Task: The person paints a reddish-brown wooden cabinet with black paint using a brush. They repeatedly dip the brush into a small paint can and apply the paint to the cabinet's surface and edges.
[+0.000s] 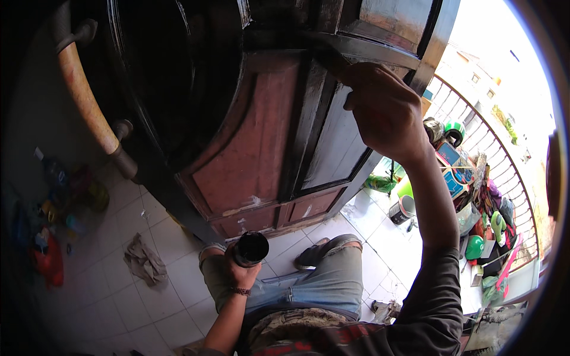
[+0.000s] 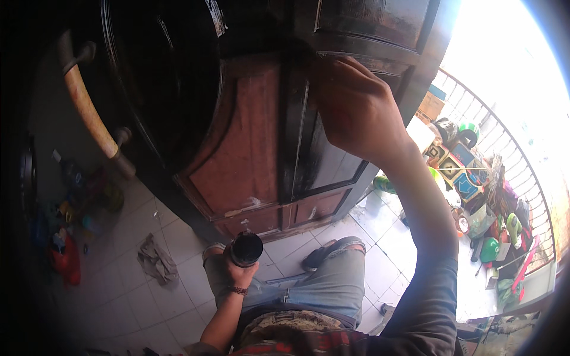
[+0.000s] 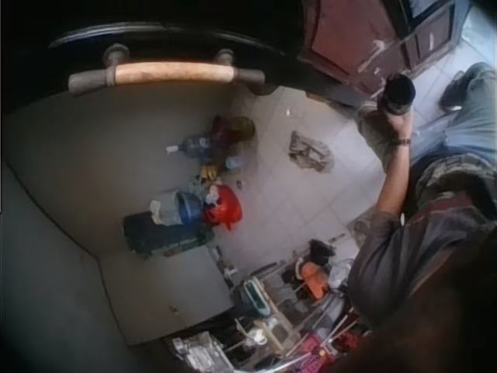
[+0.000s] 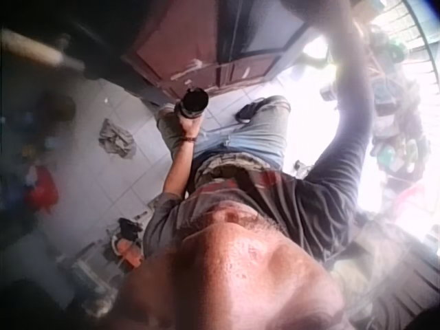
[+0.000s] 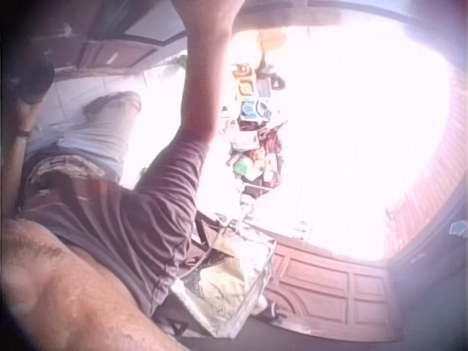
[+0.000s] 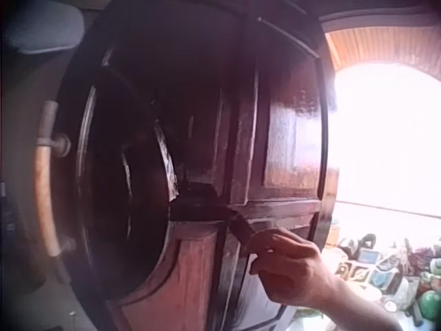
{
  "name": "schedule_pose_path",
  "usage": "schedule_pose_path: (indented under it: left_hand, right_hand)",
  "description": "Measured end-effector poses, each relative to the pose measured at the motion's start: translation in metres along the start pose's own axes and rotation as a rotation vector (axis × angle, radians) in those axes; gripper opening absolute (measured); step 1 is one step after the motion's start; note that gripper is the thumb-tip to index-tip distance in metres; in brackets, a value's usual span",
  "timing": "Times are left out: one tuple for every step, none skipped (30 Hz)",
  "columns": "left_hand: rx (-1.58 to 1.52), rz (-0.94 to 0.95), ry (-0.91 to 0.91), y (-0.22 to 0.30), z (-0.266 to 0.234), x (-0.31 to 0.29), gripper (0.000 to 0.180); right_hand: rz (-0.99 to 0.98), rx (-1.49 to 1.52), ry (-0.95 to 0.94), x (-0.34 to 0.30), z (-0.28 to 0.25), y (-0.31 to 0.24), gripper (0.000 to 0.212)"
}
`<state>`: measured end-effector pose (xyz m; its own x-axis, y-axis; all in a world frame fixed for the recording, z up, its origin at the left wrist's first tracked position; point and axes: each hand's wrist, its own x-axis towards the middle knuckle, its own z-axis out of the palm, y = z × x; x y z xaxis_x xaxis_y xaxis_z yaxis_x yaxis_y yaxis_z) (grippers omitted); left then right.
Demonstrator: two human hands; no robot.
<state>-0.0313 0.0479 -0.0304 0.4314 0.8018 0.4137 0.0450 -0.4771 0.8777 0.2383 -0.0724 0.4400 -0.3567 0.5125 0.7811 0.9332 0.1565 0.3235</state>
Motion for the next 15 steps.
schedule_pose_path:
  left_hand:
    - [0.007,-0.003,-0.003,0.001,0.000,-0.001,0.099]
    - [0.014,-0.006,-0.003,0.001,0.000,0.000,0.099]
    - [0.020,-0.002,-0.012,0.001,0.000,0.000,0.100]
    - [0.015,-0.006,-0.017,0.001,-0.001,0.001,0.100]
    - [0.011,-0.010,-0.018,0.002,-0.001,0.001,0.099]
    - [-0.008,-0.020,-0.015,0.004,0.002,0.004,0.099]
    - [-0.011,-0.025,-0.016,0.007,0.001,0.003,0.098]
    - [-0.019,-0.019,-0.009,0.008,0.005,0.009,0.097]
    - [-0.010,-0.014,-0.004,0.009,0.005,0.010,0.097]
    - [0.003,-0.007,-0.004,0.010,0.005,0.010,0.096]
    - [0.015,0.001,-0.005,0.012,0.004,0.010,0.096]
    - [0.031,0.011,-0.009,0.012,0.003,0.011,0.096]
    - [0.033,0.012,-0.012,0.013,0.003,0.012,0.096]
    - [0.035,0.013,-0.015,0.013,0.002,0.012,0.095]
    - [0.025,0.005,-0.009,0.013,0.001,0.013,0.096]
  right_hand:
    - [0.002,0.001,0.026,-0.002,-0.001,-0.006,0.030]
    - [0.024,0.031,-0.011,-0.005,0.001,-0.012,0.030]
    - [0.051,0.057,-0.046,-0.009,0.003,-0.017,0.030]
    - [0.078,0.083,-0.081,-0.011,0.008,-0.020,0.030]
    - [0.039,0.084,-0.084,-0.013,0.016,-0.020,0.031]
    - [0.040,0.080,-0.089,-0.009,0.020,-0.019,0.028]
    - [0.040,0.076,-0.094,-0.005,0.023,-0.018,0.025]
    - [0.041,0.071,-0.098,-0.003,0.024,-0.015,0.022]
    - [0.046,0.072,-0.102,0.002,0.023,-0.011,0.021]
    - [0.028,0.039,-0.094,0.006,0.020,-0.006,0.024]
    - [0.010,0.007,-0.086,0.010,0.016,0.000,0.026]
    - [-0.009,-0.025,-0.078,0.014,0.011,0.007,0.029]
    - [-0.018,-0.036,-0.056,0.016,0.005,0.014,0.028]
    - [0.023,-0.028,-0.027,0.016,-0.001,0.011,0.029]
    - [0.059,-0.016,0.006,0.017,-0.006,0.004,0.029]
